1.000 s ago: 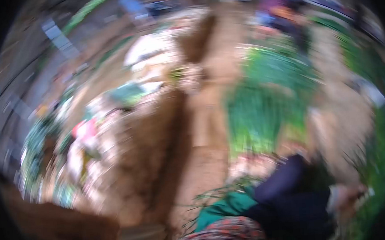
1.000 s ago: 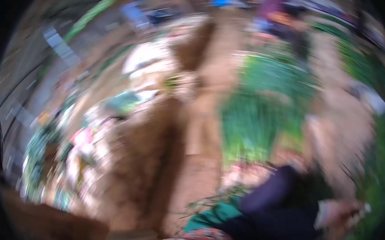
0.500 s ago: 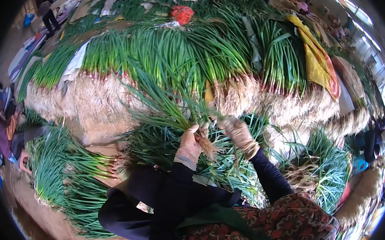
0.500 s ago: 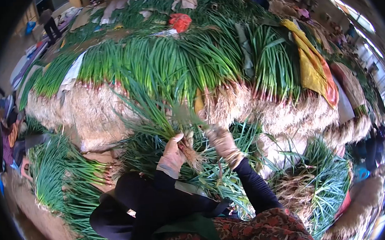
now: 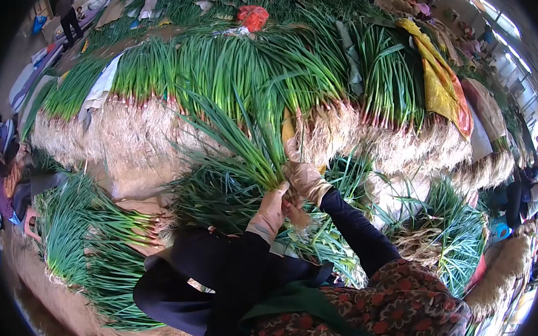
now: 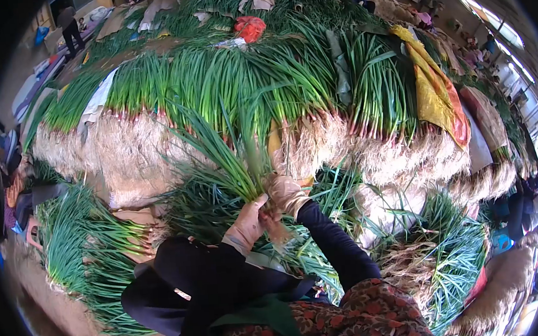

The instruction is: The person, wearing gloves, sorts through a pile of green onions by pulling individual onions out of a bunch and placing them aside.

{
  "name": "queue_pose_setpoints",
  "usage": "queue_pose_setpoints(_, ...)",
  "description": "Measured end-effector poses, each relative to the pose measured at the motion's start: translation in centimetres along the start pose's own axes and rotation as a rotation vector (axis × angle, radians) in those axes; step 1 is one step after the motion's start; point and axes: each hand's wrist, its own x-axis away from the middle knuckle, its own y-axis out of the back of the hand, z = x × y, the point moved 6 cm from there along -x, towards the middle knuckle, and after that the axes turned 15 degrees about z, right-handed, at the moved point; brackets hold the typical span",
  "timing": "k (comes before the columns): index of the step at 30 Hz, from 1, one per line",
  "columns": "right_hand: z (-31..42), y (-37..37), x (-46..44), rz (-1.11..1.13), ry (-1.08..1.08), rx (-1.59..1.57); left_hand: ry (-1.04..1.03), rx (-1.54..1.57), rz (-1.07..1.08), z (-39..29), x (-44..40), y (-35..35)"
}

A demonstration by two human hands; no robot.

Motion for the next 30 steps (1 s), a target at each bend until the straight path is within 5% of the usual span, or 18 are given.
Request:
queue_pose_setpoints(1,-0.1,-0.4,-0.3,0.121,-0.150,0.103,0.028,0.002,-0.032,0.0,0.1,0.5)
queue_pose_setpoints(6,-0.2,0.0,-0.4,0.073,-0.162,0.073,-0.014,0.113,-0.184,-0.9,1.5,-1.0)
queue_pose_setpoints(11,-6.4,-3.2,-0.2,0.298,-0.491,-1.216,-0.014,0.251,0.149,-2.5,1.9,-4.0)
queue_pose_setpoints(13,-3.7,-4.6,-0.5,0.365,-0.092,-1.675,0.020,0.272,0.231,-2.5,2.0,-4.5)
queue_pose_setpoints(14,-2.9,-4.9,-1.0,0.323,-0.092,-1.700,0.036,0.261,0.263,-2.3,2.0,-4.6)
queue_pose_setpoints(17,-4.5,-4.8,-2.6,0.046,0.319,-0.802,0.066,0.368,0.334,-2.4,2.0,-5.2)
queue_pose_setpoints(19,-4.2,-5.6,-2.9,0.086,0.228,-0.754,0.038,0.301,0.342,-3.1,2.5,-6.0)
queue_pose_setpoints(21,-6.1,-6.7,-3.1,0.167,0.039,-0.098,-0.012,0.105,0.263,-4.0,3.5,-7.2)
queue_pose_setpoints(23,-6.3,-8.9,-2.7,0.733,0.019,0.205,-0.199,-0.030,-0.009,-5.9,3.6,-6.5)
queue_pose_setpoints(24,-7.5,-9.3,-2.6,0.676,0.135,0.131,-0.245,-0.003,-0.028,-6.3,3.0,-5.7)
queue_pose_setpoints(26,-10.2,-5.3,-5.3,0.503,0.022,0.054,-0.277,0.064,-0.062,-7.0,1.7,-4.0)
queue_pose_setpoints(28,-12.6,0.5,-9.6,0.107,-0.024,0.290,-0.206,0.169,-0.049,-7.2,1.0,-3.9)
queue_pose_setpoints(30,-10.3,7.1,-11.4,-0.050,-0.302,0.175,-0.153,0.223,-0.001,-6.7,0.5,-3.7)
